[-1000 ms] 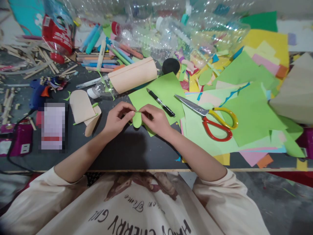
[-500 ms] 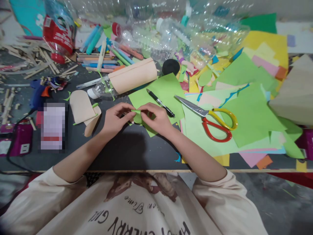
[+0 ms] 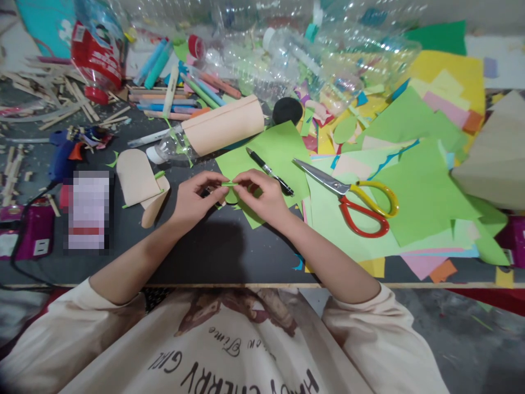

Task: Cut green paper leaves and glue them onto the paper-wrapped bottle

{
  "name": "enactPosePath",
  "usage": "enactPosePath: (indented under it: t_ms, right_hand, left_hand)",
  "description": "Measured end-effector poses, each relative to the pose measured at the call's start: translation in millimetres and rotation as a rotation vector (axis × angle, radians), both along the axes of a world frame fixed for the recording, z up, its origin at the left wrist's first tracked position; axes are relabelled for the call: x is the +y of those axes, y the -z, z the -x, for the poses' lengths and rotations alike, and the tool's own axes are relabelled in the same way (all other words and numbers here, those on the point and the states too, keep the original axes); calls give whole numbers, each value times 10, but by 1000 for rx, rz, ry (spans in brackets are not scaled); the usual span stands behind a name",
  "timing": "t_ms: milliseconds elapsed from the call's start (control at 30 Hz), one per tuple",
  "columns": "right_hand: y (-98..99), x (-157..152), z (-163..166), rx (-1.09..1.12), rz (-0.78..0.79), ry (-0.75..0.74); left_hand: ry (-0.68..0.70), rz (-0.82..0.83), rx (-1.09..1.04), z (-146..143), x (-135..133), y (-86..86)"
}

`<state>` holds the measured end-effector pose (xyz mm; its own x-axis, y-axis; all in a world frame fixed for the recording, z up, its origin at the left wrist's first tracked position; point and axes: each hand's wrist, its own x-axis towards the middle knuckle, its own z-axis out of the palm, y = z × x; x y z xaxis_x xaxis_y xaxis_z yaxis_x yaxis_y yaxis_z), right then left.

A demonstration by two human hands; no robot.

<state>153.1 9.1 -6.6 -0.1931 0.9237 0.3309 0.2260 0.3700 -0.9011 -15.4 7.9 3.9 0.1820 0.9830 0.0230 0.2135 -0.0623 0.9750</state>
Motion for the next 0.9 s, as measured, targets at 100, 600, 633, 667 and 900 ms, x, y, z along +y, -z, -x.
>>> enactPosePath:
  t_ms: [100, 600, 633, 667, 900]
  right_hand:
    - [11, 5, 0, 8, -21, 18]
    - [-4, 5, -8, -11, -29, -8]
    - [-5, 6, -11, -21, -19, -9]
    - [-6, 6, -13, -31, -12, -10]
    - [-5, 8, -9, -28, -53, -2]
  left_hand:
    - [-4, 27, -4, 0, 0, -18]
    - [-17, 11, 28, 6, 4, -29]
    - [-16, 6, 30, 9, 4, -28]
    - [-13, 1, 34, 12, 4, -25]
    - [3, -72, 55, 22, 10, -6]
